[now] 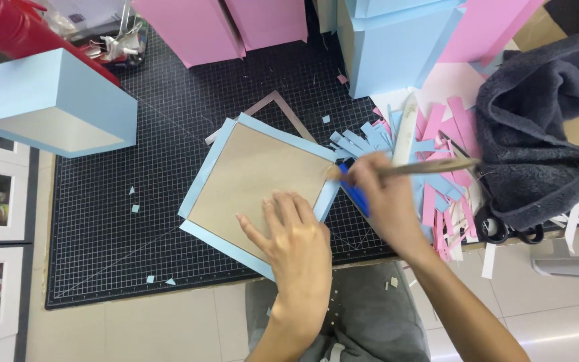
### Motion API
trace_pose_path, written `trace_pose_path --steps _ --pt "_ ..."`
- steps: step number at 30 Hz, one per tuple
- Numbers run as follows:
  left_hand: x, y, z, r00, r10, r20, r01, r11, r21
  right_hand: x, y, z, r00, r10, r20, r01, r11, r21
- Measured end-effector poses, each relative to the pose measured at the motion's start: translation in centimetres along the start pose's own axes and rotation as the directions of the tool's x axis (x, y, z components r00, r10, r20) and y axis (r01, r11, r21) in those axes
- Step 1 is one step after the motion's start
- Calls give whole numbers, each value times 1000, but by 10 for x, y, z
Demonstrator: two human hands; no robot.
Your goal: The person assembles a light blue cardboard box by folding and creasing its edges with a bone folder. They then apply glue to the box's edges using a brush and press the flaps to secure them.
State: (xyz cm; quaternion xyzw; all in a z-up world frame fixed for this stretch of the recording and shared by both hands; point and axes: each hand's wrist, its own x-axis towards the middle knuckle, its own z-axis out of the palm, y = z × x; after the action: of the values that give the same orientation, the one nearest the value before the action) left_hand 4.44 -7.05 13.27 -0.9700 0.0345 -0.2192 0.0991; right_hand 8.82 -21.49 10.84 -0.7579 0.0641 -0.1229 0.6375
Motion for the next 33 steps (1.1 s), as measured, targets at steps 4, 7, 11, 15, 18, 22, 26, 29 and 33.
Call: trace_pose_path --steps 4,7,11,15,18,22,26,29,33 --pt "1 0 -3 1000 -4 -16 4 1000 -15 -4 -20 -5 989 28 147 -33 999 36" --pt "-1 -2 -5 999 14 45 -14 1000 5 -6 -19 3 993 31 113 -29 999 -19" --pt "-10 -16 9 912 151 382 -132 988 -73 -20 -26 -15 903 41 428 1 995 -96" --pt "35 -57 13 902 352 248 -295 925 -240 13 1 -145 983 143 -119 -168 955 -242" --pt "69 -66 51 894 379 239 -313 910 -270 37 33 -282 926 -293 -237 132 842 -523" --pt "122 -51 83 781 601 171 -432 717 -547 58 94 -448 923 -379 63 132 160 -978" --pt "146 -49 85 741 652 159 -339 568 -750 82 131 -477 833 -435 342 228 -293 -929" --pt "143 -60 93 831 545 116 -265 569 -779 55 67 -313 841 -408 356 541 599 -591" --pt "139 -78 146 947 270 176 -129 819 -559 -21 27 -93 962 -110 249 240 772 -588"
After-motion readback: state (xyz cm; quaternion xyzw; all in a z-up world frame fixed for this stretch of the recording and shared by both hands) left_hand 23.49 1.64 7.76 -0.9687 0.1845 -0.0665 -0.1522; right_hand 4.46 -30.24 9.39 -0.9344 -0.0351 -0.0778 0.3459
